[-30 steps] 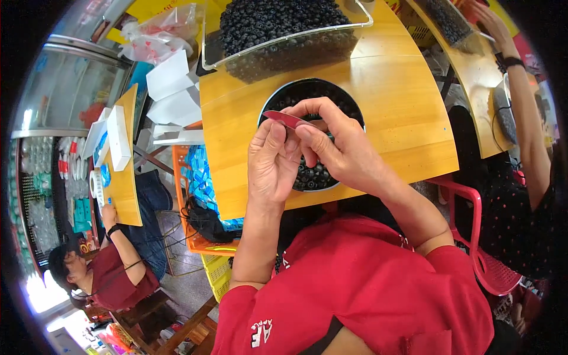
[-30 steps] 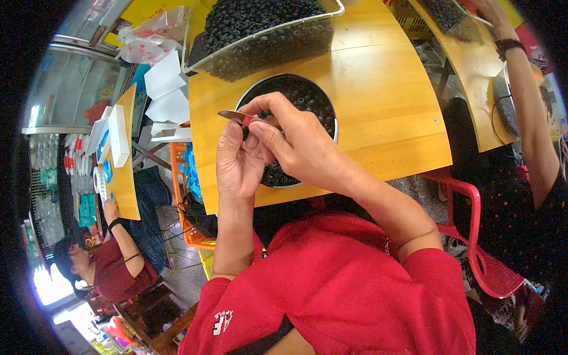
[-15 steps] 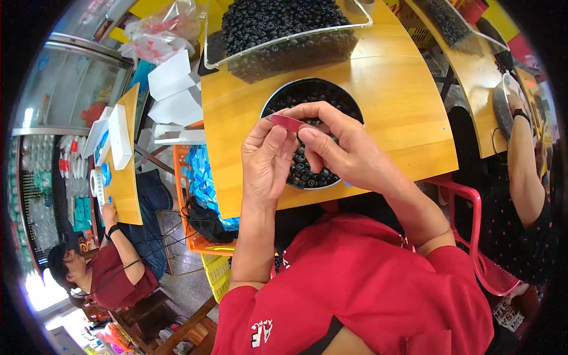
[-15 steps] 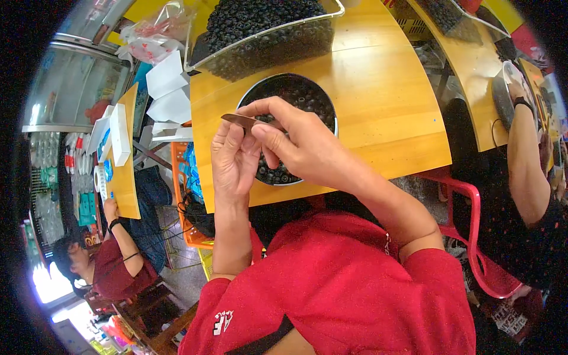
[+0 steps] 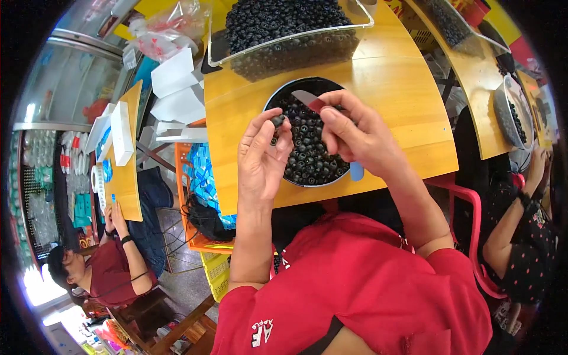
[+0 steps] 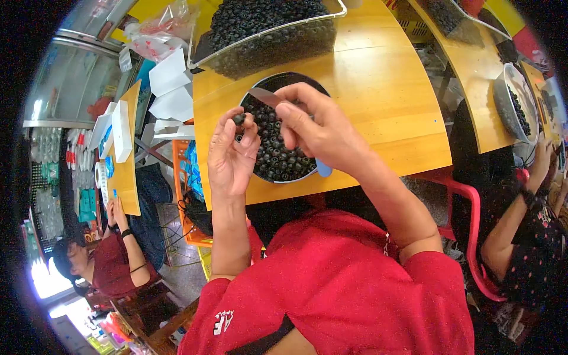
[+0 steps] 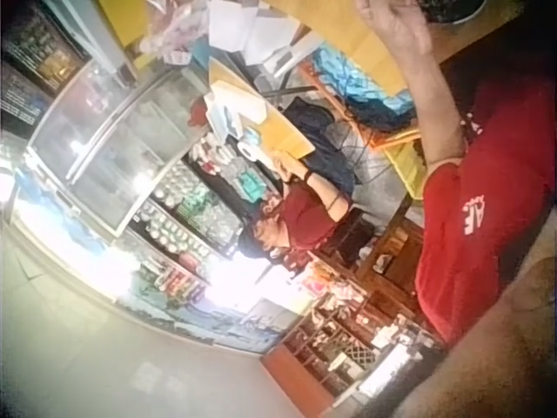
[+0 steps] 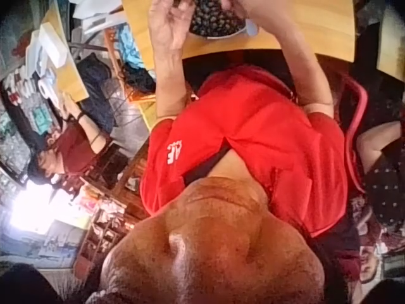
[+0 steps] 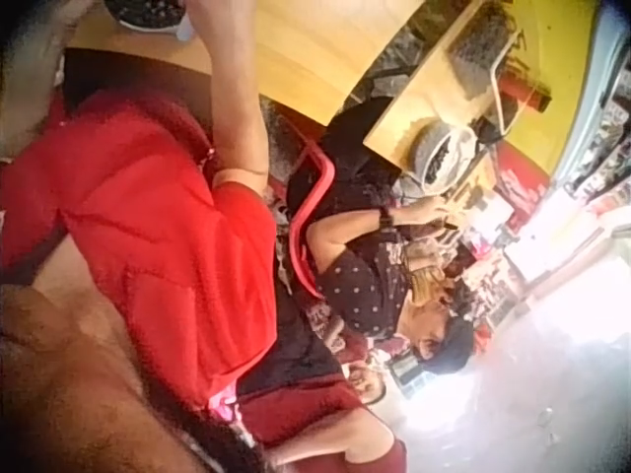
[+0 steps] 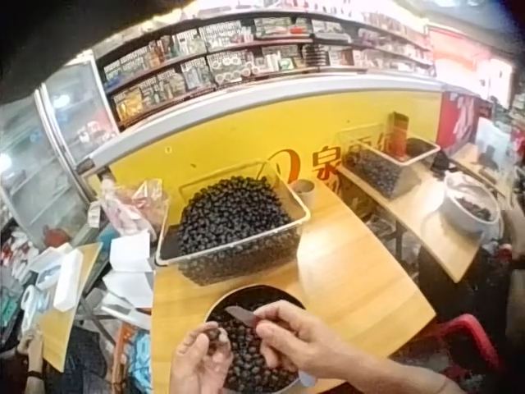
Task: Processing dark seeds by cutting them out of plant material using a knife.
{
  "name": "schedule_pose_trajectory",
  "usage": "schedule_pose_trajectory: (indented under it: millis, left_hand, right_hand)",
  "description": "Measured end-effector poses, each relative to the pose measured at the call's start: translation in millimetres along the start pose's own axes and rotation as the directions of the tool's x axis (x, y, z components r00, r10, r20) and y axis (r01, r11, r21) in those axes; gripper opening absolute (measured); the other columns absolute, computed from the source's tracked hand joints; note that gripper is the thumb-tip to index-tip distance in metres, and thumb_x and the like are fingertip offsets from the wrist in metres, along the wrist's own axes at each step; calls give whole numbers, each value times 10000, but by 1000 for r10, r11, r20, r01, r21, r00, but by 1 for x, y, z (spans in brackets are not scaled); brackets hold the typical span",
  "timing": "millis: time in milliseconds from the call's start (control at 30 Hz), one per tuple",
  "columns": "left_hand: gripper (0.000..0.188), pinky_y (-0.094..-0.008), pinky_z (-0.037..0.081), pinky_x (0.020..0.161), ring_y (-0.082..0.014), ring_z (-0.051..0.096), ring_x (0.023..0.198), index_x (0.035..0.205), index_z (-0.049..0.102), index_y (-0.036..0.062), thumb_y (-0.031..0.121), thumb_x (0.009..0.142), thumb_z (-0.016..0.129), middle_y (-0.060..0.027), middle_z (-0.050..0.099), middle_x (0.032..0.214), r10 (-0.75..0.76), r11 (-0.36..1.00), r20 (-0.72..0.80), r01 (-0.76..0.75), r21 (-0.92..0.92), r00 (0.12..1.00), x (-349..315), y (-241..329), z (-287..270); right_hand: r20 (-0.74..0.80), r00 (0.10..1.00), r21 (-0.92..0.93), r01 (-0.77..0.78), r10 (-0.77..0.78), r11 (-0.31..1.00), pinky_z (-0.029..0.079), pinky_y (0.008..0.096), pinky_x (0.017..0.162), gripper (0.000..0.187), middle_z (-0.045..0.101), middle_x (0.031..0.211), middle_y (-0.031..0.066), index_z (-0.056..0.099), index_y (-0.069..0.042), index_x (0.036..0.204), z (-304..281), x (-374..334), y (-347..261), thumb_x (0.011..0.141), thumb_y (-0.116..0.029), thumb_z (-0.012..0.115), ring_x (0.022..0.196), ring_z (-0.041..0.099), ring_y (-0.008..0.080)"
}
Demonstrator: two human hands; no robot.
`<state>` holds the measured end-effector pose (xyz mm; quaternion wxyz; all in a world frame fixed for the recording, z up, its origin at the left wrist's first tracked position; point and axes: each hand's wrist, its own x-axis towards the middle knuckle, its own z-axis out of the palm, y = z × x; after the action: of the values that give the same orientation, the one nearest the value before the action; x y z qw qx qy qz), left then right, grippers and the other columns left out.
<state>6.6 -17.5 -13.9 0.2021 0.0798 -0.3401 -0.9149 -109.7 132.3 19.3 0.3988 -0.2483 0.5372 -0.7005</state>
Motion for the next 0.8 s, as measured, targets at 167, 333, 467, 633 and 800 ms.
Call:
schedule_pose_trajectory:
  millis: [167, 333, 467, 633, 800]
  left_hand:
    - [246, -218, 411, 603, -115, 477, 691, 1111, 557, -21, 145, 933, 524, -104, 602, 934, -18, 999, -31, 16, -45, 999, 4, 2, -2]
    - [222, -207, 357, 525, -99, 431, 625, 991, 555, 17, 216, 960, 461, -56, 526, 810, -27, 998, -145, 19, -58, 989, 8, 7, -6]
    - [253, -190, 330, 466, -104, 441, 591, 983, 553, 26, 245, 970, 428, -64, 526, 806, -30, 999, -46, 28, -47, 999, 11, 28, -18]
    - [270, -154, 325, 420, -100, 513, 643, 998, 562, 4, 229, 973, 415, -93, 569, 835, -3, 981, -113, 25, 194, 994, 23, 43, -3]
    - [216, -182, 352, 480, -53, 463, 594, 917, 606, 4, 182, 948, 487, -15, 555, 764, -223, 676, -12, 164, 719, 975, 34, 39, 10]
  right_hand:
    - [-53, 998, 22, -28, 29, 999, 245, 163, 383, 238, 508, 604, 0, 494, -56, 1144, -9, -6, 2, 971, -218, 479, 420, 330, 10]
    - [-61, 998, 18, -25, 26, 1000, 278, 175, 401, 261, 520, 615, -10, 492, -30, 1141, -18, -8, -1, 964, -222, 485, 449, 362, 22]
    - [-78, 997, 46, -11, 15, 999, 256, 173, 383, 272, 525, 616, 0, 492, -23, 1144, -32, -9, -2, 962, -225, 491, 423, 342, 20]
    - [-139, 990, 47, 31, -24, 998, 216, 171, 354, 250, 496, 594, -1, 497, -40, 1135, -39, -9, 1, 963, -221, 495, 389, 300, 12]
    - [-130, 991, 70, 25, -15, 997, 219, 168, 359, 242, 494, 594, -3, 499, -42, 1127, -42, -12, 0, 965, -222, 490, 397, 301, 8]
